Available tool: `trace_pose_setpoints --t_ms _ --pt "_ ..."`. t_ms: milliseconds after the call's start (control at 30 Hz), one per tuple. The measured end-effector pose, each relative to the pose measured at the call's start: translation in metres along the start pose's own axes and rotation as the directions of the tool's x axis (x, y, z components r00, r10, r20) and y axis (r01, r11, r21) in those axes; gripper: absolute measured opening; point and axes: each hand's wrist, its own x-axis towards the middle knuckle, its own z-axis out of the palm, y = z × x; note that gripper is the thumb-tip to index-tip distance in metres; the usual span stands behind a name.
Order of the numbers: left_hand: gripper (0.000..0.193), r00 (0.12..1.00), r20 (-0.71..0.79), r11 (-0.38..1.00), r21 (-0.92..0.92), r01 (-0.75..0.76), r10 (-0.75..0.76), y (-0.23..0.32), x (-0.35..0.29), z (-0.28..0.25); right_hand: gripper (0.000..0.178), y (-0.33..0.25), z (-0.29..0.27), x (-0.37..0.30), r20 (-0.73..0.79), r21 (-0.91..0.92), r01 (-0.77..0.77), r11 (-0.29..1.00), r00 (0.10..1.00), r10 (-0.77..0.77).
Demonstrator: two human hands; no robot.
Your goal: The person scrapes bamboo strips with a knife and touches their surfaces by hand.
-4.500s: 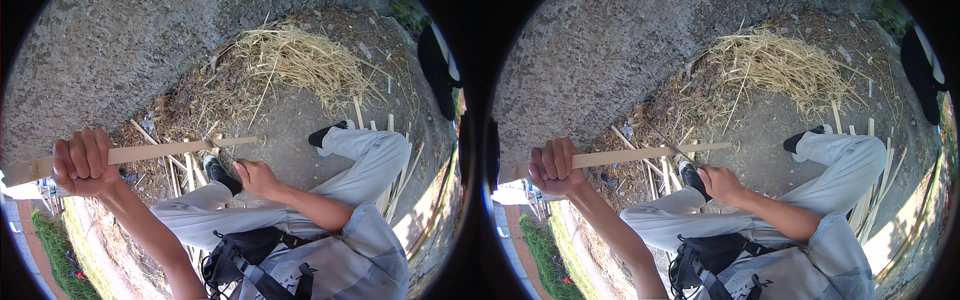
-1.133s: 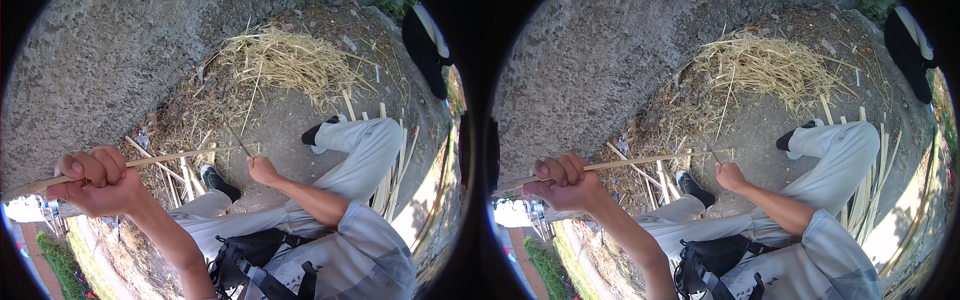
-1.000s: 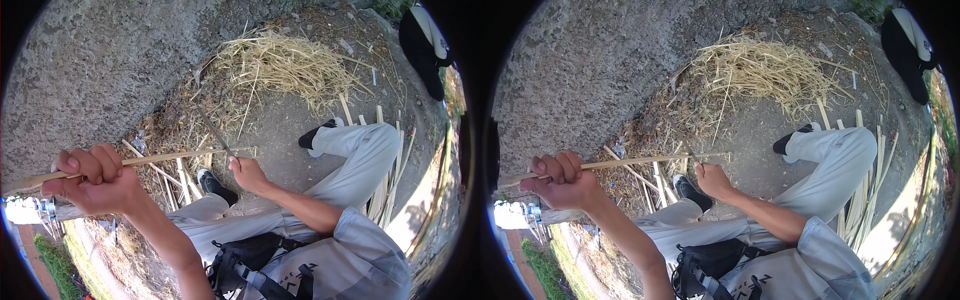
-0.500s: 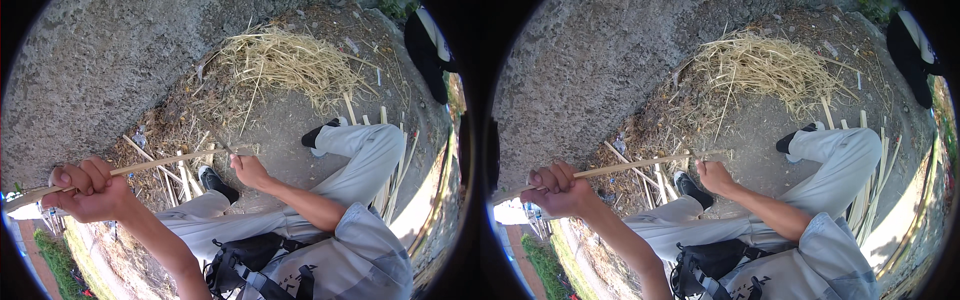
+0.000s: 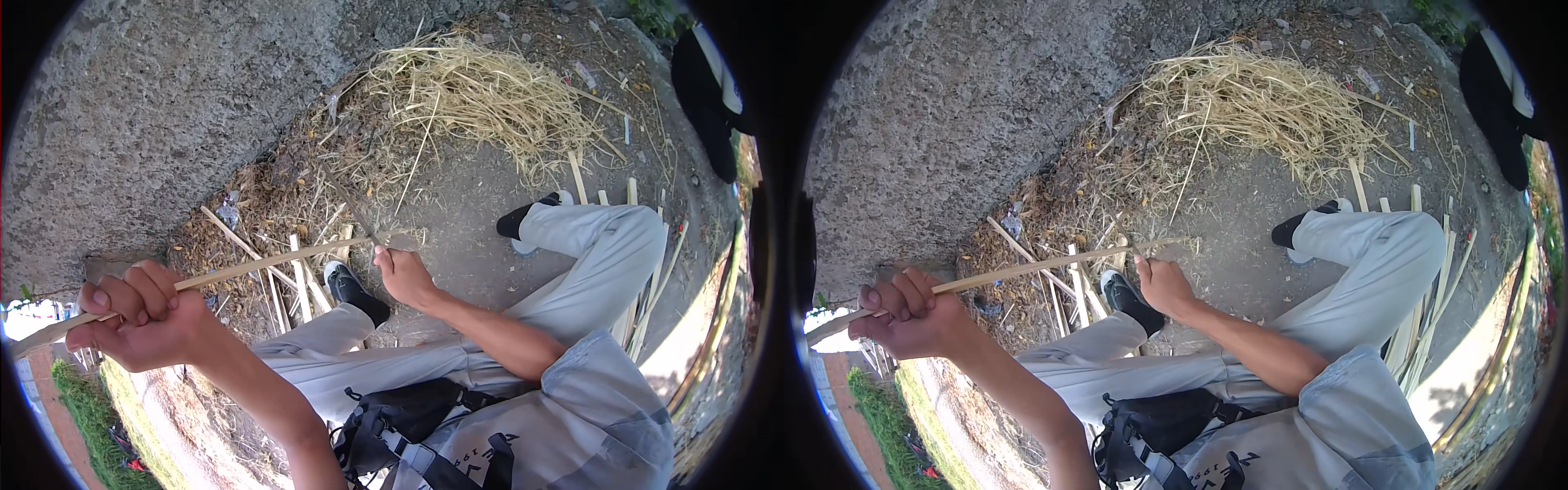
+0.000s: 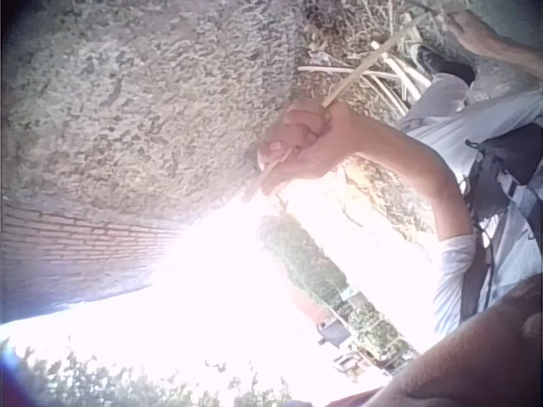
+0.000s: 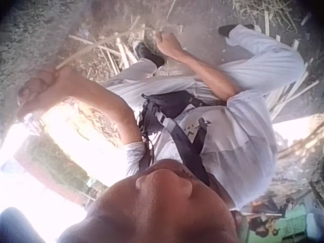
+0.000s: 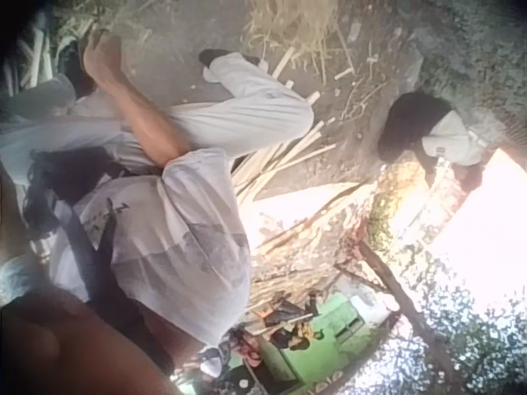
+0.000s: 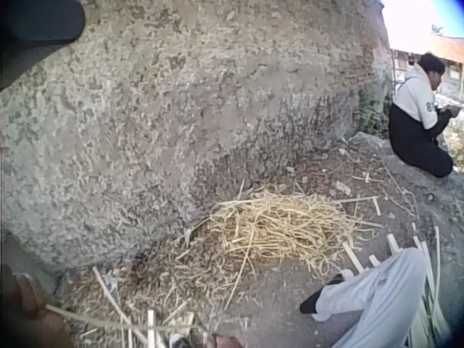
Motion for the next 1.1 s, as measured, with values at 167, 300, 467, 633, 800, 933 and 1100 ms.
trace_pose_setpoints --t_ms 167,300,467,633,800,933,1100 --pt "0.051 0.944 -0.245 0.921 0.373 -0.118 0.22 0.006 0.007 0.008 0.046 0.034 0.009 -0.01 -0.022 0.038 0.062 0.997 0.998 -0.061" --pt "0.052 0.932 -0.307 0.938 0.336 -0.084 0.193 -0.004 0.015 -0.021 0.052 0.029 0.013 0.006 0.09 -0.243 -0.001 0.97 0.996 0.024" --pt "0.052 0.947 -0.303 0.972 0.23 -0.037 0.108 -0.003 0.019 -0.029 0.052 0.0 -0.006 -0.012 0.099 -0.135 0.007 0.991 0.995 0.006" --pt "0.051 0.967 -0.233 0.984 0.171 -0.058 0.098 0.006 0.003 -0.008 0.046 -0.106 -0.03 -0.043 0.136 0.019 0.228 0.973 0.964 -0.229" --pt "0.053 0.985 -0.137 0.985 0.151 -0.086 0.107 0.008 0.0 0.001 0.046 -0.067 -0.016 -0.03 0.054 -0.096 0.24 0.966 0.97 -0.236" --pt "0.054 1.0 0.017 0.999 -0.046 -0.026 0.027 0.009 0.0 -0.012 0.052 0.066 -0.016 0.006 0.05 -0.31 -0.137 0.941 0.986 0.16" --pt "0.054 0.999 0.003 0.999 -0.014 -0.034 0.034 0.001 -0.005 0.004 0.053 -0.002 -0.014 -0.001 0.091 -0.058 -0.028 0.998 0.995 0.034"
